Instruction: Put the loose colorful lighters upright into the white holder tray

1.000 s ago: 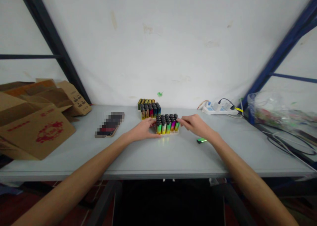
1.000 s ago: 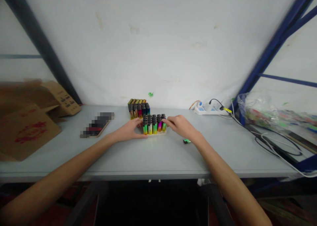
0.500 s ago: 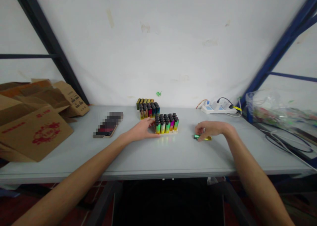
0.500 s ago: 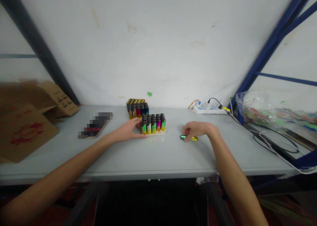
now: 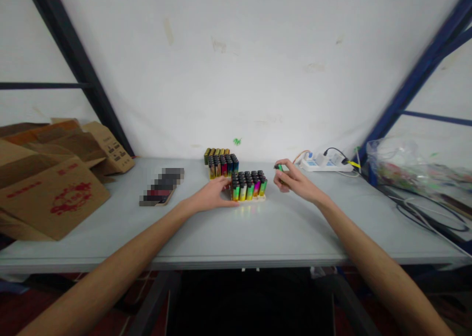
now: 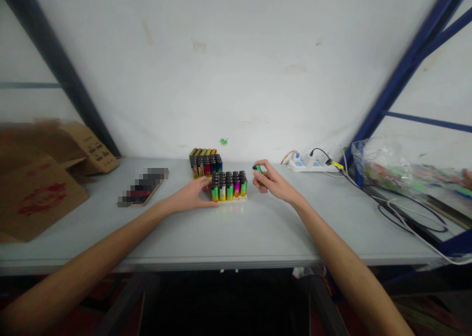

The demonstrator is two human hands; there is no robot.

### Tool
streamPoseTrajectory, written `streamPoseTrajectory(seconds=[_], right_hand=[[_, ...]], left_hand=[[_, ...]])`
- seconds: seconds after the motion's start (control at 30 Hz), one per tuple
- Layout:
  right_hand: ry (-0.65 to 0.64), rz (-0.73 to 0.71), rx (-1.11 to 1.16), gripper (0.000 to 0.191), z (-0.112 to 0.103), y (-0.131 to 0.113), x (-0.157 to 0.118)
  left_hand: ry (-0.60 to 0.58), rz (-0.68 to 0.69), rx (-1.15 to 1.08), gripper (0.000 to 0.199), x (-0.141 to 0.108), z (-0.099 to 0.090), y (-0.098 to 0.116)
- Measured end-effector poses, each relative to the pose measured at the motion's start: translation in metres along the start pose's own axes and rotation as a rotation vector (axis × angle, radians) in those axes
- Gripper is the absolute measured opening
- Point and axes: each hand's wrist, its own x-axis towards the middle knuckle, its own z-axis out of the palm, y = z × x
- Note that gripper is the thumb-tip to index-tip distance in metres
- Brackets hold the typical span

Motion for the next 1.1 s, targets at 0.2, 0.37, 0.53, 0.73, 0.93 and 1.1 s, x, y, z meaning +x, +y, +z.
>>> streamPoseTrajectory(seconds=[0.2, 0.37, 0.53, 0.73, 0.93, 1.1], right_hand=[[0.246, 0.032, -0.086, 0.05, 0.023, 0.012, 0.01], [0.346, 0.054, -0.256, 0.051, 0.038, 0.019, 0.011], [0.346, 0.056, -0.341, 0.038, 0.045, 0.016, 0.011], [0.341, 0.052, -0.357, 0.037, 0.045, 0.015, 0.01], [0.315, 0.017, -0.356, 0.046, 0.045, 0.011, 0.009], [0.271, 0.0, -0.389, 0.048, 0.044, 0.005, 0.007]], left_hand=[[0.009, 0.001, -0.005, 0.07, 0.0, 0.0, 0.001], [0.006, -0.002, -0.024, 0.069, 0.0, -0.002, 0.004], [-0.002, -0.002, -0.003, 0.072, 0.0, -0.002, 0.004], [0.001, -0.001, -0.006, 0.071, 0.0, -0.001, 0.003], [-0.009, 0.008, -0.006, 0.068, 0.0, -0.002, 0.004], [-0.009, 0.027, -0.007, 0.067, 0.0, -0.001, 0.001]])
